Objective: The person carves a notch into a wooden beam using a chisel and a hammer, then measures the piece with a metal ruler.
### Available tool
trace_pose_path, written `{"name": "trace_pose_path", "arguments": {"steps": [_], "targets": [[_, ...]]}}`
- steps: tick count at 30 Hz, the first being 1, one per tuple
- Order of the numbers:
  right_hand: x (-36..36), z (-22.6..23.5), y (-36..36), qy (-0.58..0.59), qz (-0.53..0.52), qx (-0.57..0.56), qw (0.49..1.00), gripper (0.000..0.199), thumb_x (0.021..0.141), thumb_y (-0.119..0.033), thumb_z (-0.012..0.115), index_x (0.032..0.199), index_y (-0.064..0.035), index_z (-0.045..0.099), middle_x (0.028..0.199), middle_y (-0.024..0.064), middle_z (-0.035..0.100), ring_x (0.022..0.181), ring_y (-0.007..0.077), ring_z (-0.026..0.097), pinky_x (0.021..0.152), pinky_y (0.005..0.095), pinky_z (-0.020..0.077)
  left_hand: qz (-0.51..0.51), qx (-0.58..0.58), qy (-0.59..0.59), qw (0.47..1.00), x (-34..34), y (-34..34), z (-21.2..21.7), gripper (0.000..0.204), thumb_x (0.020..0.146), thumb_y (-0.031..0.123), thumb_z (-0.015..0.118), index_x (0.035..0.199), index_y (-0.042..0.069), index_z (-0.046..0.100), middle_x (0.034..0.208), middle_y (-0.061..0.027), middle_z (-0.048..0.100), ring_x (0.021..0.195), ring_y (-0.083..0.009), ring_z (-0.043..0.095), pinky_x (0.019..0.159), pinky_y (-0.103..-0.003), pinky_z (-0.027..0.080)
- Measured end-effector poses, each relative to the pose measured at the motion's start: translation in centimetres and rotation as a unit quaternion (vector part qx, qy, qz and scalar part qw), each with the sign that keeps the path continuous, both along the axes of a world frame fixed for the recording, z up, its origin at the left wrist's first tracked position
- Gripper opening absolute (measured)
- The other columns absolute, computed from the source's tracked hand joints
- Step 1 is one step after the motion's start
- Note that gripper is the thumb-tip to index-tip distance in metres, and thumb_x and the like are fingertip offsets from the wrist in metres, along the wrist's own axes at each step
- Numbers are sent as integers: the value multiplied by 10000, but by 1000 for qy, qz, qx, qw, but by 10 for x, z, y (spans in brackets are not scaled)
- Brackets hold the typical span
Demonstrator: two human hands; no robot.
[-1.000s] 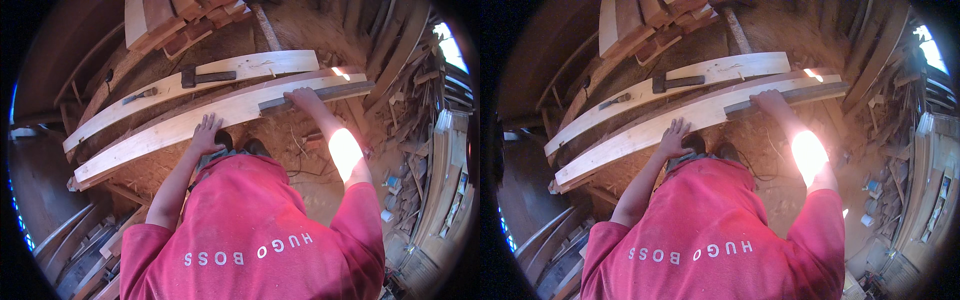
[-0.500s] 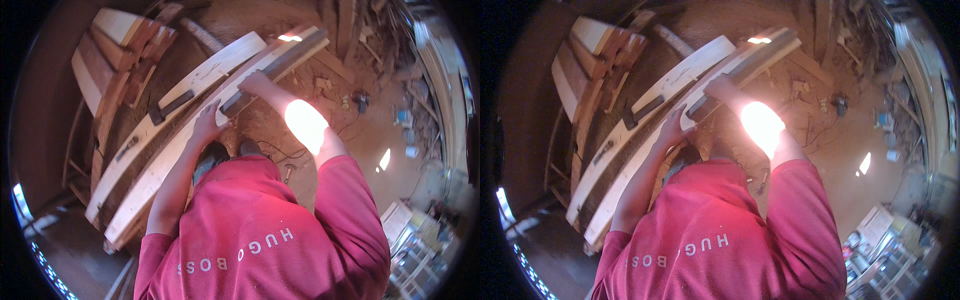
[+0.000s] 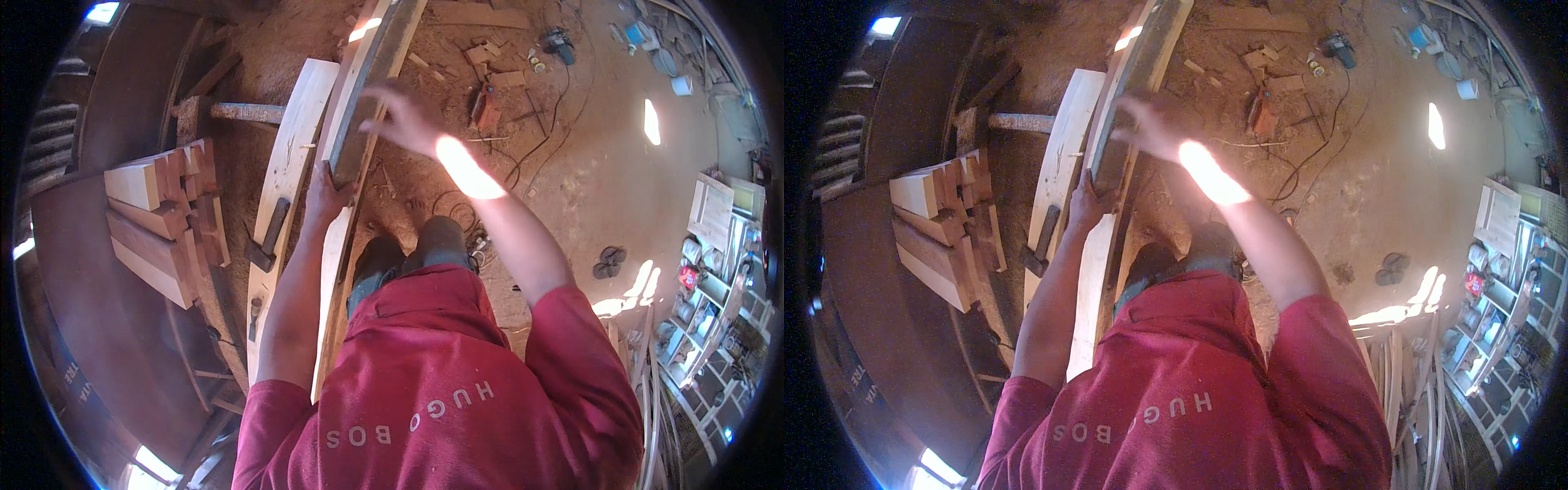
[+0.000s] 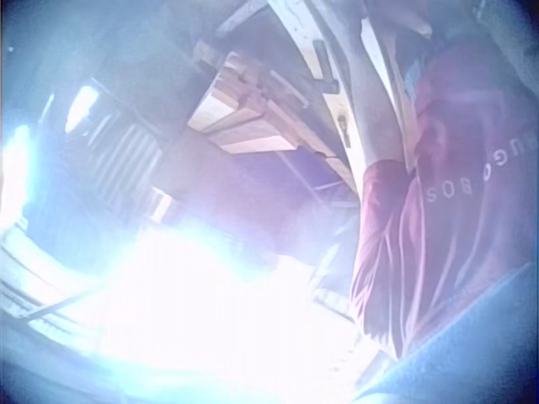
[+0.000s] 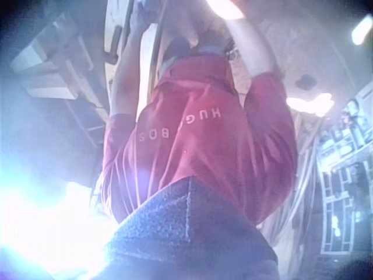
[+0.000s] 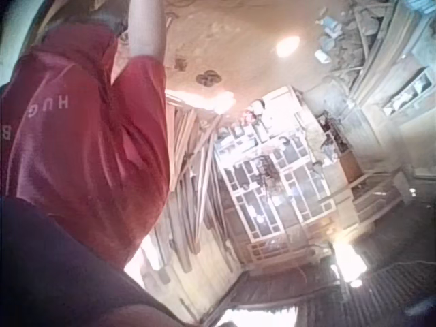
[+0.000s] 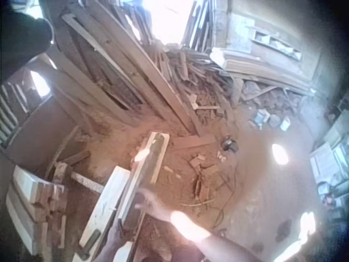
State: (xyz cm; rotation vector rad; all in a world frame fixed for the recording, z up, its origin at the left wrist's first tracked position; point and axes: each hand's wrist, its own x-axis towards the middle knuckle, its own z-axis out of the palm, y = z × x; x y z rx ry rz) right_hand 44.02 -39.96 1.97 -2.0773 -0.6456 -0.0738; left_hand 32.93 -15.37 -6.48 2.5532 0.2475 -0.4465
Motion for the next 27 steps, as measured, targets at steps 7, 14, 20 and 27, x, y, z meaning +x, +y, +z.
{"name": "trace_pose_path", "arguments": {"steps": [7,14,20,27], "targets": [[-84,-54,-217,106,-388,256,879,256,972,-158,636,1186,-26,593,1023,36,641,896,101,615,760,259,517,-53,48,-13,997,16,14,-22,965,742,373,819,1492,37,313,1258,-287,539,1164,-457,543,951,-514,481],[-357,-221,-269,392,-525,-193,730,391,863,-346,653,1045,0,654,1043,246,679,997,416,651,850,512,512,-119,14,-67,991,29,36,-20,848,675,252,880,1415,128,485,1361,-232,523,1244,-408,515,988,-502,477],[-572,-271,-115,572,-389,-169,702,541,837,-458,679,1178,-39,654,1163,223,676,1093,397,649,910,485,523,-118,61,-147,980,19,14,11,912,670,340,871,1444,137,436,1472,-214,387,1351,-417,388,1024,-561,414],[-570,-257,-84,608,-486,-93,620,512,846,-436,668,1180,-48,661,1161,222,679,1091,375,660,889,487,528,-351,-62,60,933,-38,-157,35,379,916,397,651,1120,89,731,1103,-230,687,1049,-392,652,924,-449,506]]}}
